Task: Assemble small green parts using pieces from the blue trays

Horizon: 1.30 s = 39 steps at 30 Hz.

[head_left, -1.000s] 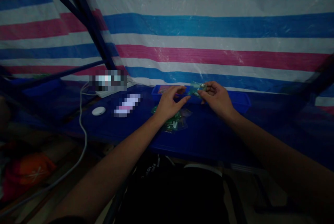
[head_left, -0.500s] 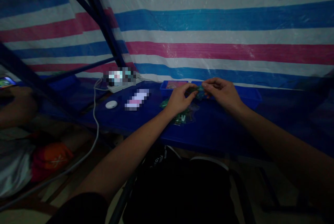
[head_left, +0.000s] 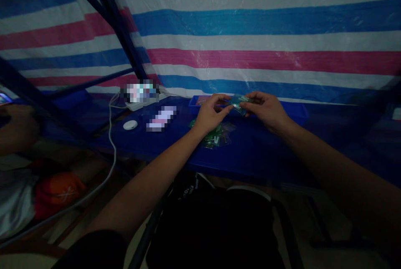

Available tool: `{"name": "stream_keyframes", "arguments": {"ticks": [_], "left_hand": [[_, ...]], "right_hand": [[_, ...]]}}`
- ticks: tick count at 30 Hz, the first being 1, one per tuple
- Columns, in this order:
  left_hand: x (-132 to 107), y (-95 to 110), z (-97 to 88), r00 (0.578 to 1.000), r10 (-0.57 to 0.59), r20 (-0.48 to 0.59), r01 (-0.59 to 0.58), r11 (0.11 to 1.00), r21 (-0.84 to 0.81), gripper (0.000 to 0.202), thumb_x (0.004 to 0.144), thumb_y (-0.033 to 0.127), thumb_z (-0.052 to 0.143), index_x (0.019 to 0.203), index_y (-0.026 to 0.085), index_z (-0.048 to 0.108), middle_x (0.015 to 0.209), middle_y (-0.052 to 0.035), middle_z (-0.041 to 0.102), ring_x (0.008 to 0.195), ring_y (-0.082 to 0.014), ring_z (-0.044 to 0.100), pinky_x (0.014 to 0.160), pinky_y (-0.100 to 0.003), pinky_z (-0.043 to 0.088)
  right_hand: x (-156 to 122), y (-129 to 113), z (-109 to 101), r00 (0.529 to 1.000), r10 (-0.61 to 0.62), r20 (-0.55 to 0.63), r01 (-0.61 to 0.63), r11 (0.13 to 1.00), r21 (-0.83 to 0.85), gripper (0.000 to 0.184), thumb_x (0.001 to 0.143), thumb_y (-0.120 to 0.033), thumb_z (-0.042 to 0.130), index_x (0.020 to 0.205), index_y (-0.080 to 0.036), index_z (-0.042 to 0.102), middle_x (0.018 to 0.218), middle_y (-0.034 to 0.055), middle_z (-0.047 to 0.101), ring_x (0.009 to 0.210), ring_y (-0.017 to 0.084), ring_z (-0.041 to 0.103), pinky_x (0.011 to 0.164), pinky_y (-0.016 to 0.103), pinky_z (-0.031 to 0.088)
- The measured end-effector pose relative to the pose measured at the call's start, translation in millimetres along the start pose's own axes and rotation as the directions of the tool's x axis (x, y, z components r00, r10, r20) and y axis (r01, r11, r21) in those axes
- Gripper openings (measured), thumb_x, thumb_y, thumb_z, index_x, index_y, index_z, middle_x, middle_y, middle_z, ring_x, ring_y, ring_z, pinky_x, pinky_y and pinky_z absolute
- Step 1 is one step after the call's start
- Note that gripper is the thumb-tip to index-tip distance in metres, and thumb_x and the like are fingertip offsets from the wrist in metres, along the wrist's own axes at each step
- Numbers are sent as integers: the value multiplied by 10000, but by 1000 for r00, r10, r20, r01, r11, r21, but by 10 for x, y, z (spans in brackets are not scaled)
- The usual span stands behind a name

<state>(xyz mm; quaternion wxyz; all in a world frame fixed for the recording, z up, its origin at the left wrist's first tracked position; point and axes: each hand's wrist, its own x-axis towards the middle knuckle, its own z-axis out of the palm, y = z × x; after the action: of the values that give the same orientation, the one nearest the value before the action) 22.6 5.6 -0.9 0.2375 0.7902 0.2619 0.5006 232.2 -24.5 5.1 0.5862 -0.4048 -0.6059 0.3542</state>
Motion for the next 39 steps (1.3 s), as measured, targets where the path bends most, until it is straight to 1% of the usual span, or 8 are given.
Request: {"name": "stream_keyframes", "arguments": {"ticks": [5,11,14,21,26,29,33,39], "left_hand": [[-12,67,-5,999,30,-16,-28,994,109,246,926,345,696,1148,242,717,1209,-95,685,1098,-218,647,918,-390,558],[-38,25,77,991,45,122,-48,999,20,513,821,379,812,1286,226,658,1313,-118,656,1119,-240,656,890,-379,573],[-34,-26,58,995,14,100,-21,998,64,414,880,393,749,1242,207,676,1214,-101,709,1059,-231,677,905,-391,558],[24,-215,17,992,-114,48,115,993,-10,319,936,436,662,1098,167,724,1014,-83,757,896,-207,707,831,-375,575],[44,-266,53,980,-164,109,181,967,-180,353,893,401,726,1154,170,669,1076,-101,762,898,-206,734,828,-385,605],[24,-216,22,981,-165,97,175,980,-97,408,891,393,733,1231,185,643,1078,-114,760,908,-213,733,824,-387,596],[-23,-102,-90,939,-101,330,24,973,229,399,847,506,751,1094,192,743,993,-92,762,913,-233,713,854,-397,554],[-35,-102,-172,859,-8,512,-160,946,283,362,825,449,779,1115,233,769,1076,-86,742,981,-227,689,892,-373,524]], "right_hand": [[40,5,-32,978,-70,-194,62,997,-47,330,732,-405,840,925,-257,618,807,13,665,667,175,641,611,345,599],[-38,6,67,1000,-4,14,4,1000,30,436,682,-485,885,947,-243,637,916,35,734,849,211,705,784,379,619],[-64,-38,98,996,-11,88,5,998,66,403,723,-508,858,951,-223,685,963,56,751,895,218,713,840,396,616],[1,35,49,993,-85,-76,80,995,-63,458,707,-513,858,1023,-234,679,960,57,722,856,214,691,647,328,613],[8,91,62,997,-9,70,8,1000,12,468,671,-483,881,1024,-244,688,928,43,728,818,215,690,731,398,633],[35,106,28,999,-38,34,37,999,9,441,706,-483,854,1038,-249,684,914,44,720,805,219,687,711,405,633],[78,65,-124,964,-230,-135,191,949,-253,273,826,-441,765,1017,-251,721,983,65,718,914,249,679,829,455,600],[132,9,-310,889,-437,-137,292,771,-565,202,942,-363,635,1078,-303,773,1099,82,690,1043,286,630,1019,535,479]]}}
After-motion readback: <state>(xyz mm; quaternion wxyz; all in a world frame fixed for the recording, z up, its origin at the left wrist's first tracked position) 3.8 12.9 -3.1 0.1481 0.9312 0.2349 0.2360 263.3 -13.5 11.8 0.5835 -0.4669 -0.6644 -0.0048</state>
